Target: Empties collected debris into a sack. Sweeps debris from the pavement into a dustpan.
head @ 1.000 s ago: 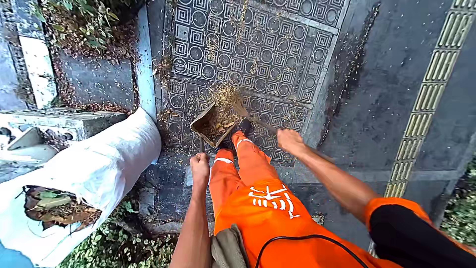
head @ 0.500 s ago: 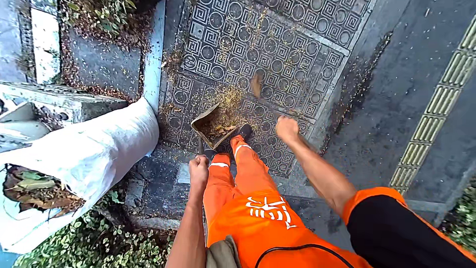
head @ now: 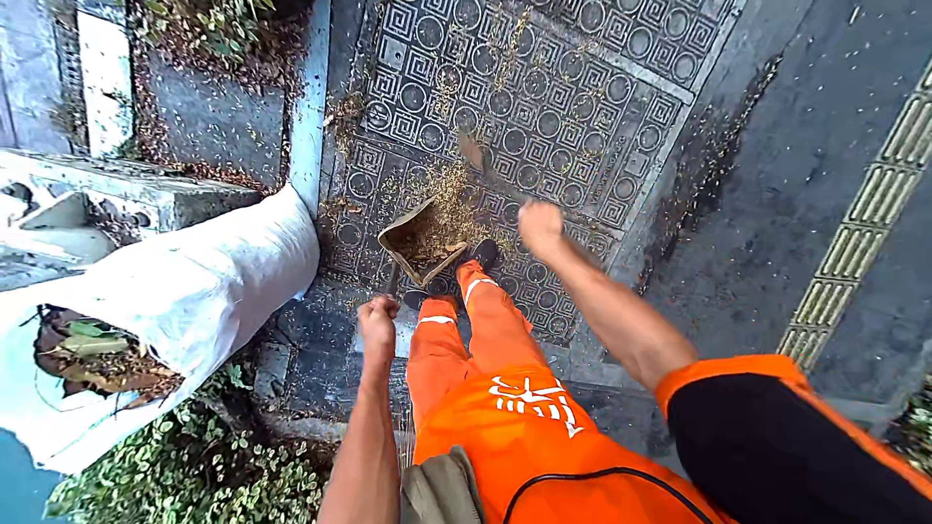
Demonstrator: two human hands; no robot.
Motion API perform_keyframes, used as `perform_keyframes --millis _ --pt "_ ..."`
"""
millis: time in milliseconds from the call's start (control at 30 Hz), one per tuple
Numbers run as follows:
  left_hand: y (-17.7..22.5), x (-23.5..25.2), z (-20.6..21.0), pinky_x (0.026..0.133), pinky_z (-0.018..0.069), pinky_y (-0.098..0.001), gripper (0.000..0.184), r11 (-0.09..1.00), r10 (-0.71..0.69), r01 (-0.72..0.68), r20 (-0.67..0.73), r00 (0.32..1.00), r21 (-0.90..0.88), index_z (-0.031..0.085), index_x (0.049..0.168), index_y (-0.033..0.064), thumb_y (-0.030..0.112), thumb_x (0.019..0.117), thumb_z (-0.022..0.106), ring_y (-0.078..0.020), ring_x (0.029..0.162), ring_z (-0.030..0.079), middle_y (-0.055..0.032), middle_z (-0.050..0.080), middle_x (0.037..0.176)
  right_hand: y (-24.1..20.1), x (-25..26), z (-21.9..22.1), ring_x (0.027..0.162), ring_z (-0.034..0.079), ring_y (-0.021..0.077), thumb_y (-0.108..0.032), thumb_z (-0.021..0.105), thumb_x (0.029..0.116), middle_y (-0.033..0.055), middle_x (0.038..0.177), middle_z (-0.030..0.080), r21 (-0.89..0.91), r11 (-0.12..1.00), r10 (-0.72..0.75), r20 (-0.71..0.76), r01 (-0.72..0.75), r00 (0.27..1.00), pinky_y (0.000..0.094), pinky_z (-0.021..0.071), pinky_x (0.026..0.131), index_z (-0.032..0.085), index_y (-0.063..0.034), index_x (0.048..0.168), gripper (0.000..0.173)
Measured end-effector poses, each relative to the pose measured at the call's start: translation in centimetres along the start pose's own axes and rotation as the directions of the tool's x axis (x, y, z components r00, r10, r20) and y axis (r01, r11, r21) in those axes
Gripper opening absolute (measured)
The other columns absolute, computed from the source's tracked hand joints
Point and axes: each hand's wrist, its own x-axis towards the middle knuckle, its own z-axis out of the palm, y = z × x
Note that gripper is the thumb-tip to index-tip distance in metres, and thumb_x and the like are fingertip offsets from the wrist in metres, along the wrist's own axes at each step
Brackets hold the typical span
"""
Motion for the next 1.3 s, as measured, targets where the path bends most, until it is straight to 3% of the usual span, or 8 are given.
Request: perform_keyframes --millis 133,433,600,700,833,1000,1167,1300 --pt "-0.1 -0.1 1.6 0.061 0.0464 -0.0296 0.037 0.995 0.022 -0.025 0.026 0.999 0.093 0.047 0.060 0.0171 0.009 0.0963 0.043 -0.0070 0.055 0.049 0.0078 0.048 0.055 -1.0 -4.8 4.0 0.100 0.067 0.0490 -0.009 0.059 0.0983 0.0302 0.110 0.067 -0.062 0.986 -0.144 0.135 0.153 0.980 0.0640 0.0553 0.076 0.065 0.0056 0.116 0.024" --pt "-4.1 -1.9 -6.4 0.075 0.0538 -0.0361 0.036 0.997 0.079 -0.079 0.032 0.996 -0.006 0.050 0.062 0.0193 0.009 0.0943 0.040 -0.0085 0.063 0.054 0.0087 0.053 0.062 -3.5 -2.0 -14.4 0.111 0.062 0.0518 -0.012 0.065 0.0933 0.0313 0.115 0.065 -0.240 0.959 -0.139 0.066 0.151 0.988 0.0707 0.0489 0.081 0.067 0.0049 0.105 0.021" --pt "-4.8 -3.8 -6.7 0.073 0.0549 -0.0352 0.036 0.996 0.069 -0.071 -0.033 0.997 -0.045 0.045 0.060 0.0208 0.006 0.0917 0.039 -0.0090 0.062 0.056 0.0086 0.053 0.061 -7.3 2.3 -1.7 0.118 0.060 0.0496 -0.003 0.054 0.0989 0.0327 0.132 0.058 -0.105 0.988 -0.118 -0.037 0.114 0.992 0.0637 0.0523 0.087 0.060 0.0096 0.127 0.032" --pt "-4.8 -3.5 -5.0 0.068 0.0523 -0.0323 0.036 0.999 0.040 -0.041 -0.058 0.998 -0.026 0.045 0.061 0.0198 0.007 0.0935 0.038 -0.0078 0.058 0.052 0.0088 0.049 0.058 -6.0 -1.9 5.4 0.102 0.065 0.0490 0.001 0.063 0.0924 0.0316 0.117 0.062 -0.178 0.948 -0.269 0.002 0.265 0.963 0.0615 0.0564 0.072 0.065 0.0091 0.113 0.023" --pt "-4.5 -2.5 -4.0 0.063 0.0502 -0.0314 0.036 0.999 0.039 -0.041 -0.047 0.998 -0.029 0.043 0.060 0.0200 0.007 0.0936 0.038 -0.0076 0.055 0.051 0.0084 0.048 0.056 -0.8 -7.0 1.0 0.096 0.068 0.0449 -0.012 0.067 0.0926 0.0233 0.102 0.070 -0.223 0.936 -0.232 0.196 0.273 0.953 0.0633 0.0543 0.075 0.070 -0.0013 0.106 0.018" --pt "-4.2 -1.6 -3.8 0.064 0.0526 -0.0331 0.035 0.998 0.058 -0.058 -0.012 0.998 0.024 0.044 0.061 0.0192 0.009 0.0943 0.040 -0.0087 0.056 0.053 0.0075 0.049 0.056 2.3 -8.0 -4.2 0.105 0.066 0.0492 -0.013 0.057 0.0991 0.0290 0.110 0.068 -0.146 0.989 0.012 0.050 -0.004 0.999 0.0659 0.0522 0.081 0.068 0.0035 0.107 0.021" --pt "-4.1 -1.5 -3.2 0.058 0.0472 -0.0321 0.036 0.987 0.058 -0.066 0.058 0.997 0.146 0.045 0.060 0.0174 0.013 0.0959 0.041 -0.0086 0.053 0.050 0.0073 0.046 0.054 -1.6 -6.0 7.2 0.106 0.065 0.0502 -0.008 0.055 0.0988 0.0336 0.117 0.063 0.091 0.990 0.119 -0.103 -0.109 0.988 0.0643 0.0538 0.080 0.060 0.0110 0.119 0.028" --pt "-4.8 -1.8 -4.8 0.061 0.0491 -0.0340 0.036 0.969 0.064 -0.089 0.114 0.991 0.231 0.049 0.062 0.0142 0.015 0.0970 0.042 -0.0094 0.055 0.053 0.0057 0.049 0.056 -6.2 -12.9 14.6 0.116 0.063 0.0480 -0.010 0.043 0.1041 0.0316 0.128 0.062 0.005 0.999 0.037 0.143 -0.038 0.989 0.0613 0.0524 0.090 0.056 0.0073 0.134 0.037"
